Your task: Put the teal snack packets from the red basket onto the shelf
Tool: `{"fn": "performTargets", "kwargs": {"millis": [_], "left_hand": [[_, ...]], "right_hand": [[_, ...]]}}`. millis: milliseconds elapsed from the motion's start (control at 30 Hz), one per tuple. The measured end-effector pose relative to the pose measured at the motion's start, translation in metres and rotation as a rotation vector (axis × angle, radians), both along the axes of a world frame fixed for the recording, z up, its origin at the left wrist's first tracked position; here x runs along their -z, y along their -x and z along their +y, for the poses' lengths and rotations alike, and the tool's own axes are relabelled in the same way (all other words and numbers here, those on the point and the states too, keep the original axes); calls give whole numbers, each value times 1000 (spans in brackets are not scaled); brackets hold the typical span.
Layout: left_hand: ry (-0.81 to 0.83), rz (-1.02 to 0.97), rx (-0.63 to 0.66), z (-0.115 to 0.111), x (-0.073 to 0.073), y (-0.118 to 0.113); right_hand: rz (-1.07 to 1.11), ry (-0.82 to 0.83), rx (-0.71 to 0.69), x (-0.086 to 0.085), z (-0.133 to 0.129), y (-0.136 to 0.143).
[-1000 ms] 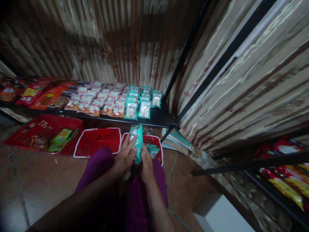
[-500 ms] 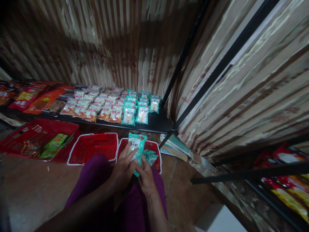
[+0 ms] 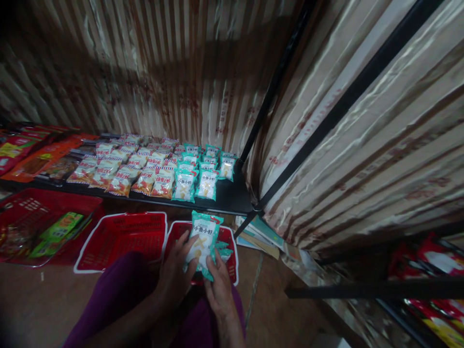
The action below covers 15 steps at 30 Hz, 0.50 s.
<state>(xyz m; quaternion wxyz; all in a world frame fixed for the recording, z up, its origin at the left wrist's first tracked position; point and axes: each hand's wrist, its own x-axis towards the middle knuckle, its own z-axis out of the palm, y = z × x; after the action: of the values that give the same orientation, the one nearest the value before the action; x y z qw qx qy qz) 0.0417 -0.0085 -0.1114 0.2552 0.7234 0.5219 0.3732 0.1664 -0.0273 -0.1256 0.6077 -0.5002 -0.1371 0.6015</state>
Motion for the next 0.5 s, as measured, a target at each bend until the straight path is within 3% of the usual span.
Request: {"fn": "performTargets", "kwargs": {"millis": [233, 367, 500], "left_hand": [[-70, -97, 51, 30, 15, -26], [-74, -74, 70, 60, 6, -49], [-80, -43, 92, 94, -10, -76]], "right_hand": [[-19, -37, -33, -5, 35, -29], [-76, -126, -67, -13, 69, -55], [-180, -178, 27, -21, 109, -78]]}}
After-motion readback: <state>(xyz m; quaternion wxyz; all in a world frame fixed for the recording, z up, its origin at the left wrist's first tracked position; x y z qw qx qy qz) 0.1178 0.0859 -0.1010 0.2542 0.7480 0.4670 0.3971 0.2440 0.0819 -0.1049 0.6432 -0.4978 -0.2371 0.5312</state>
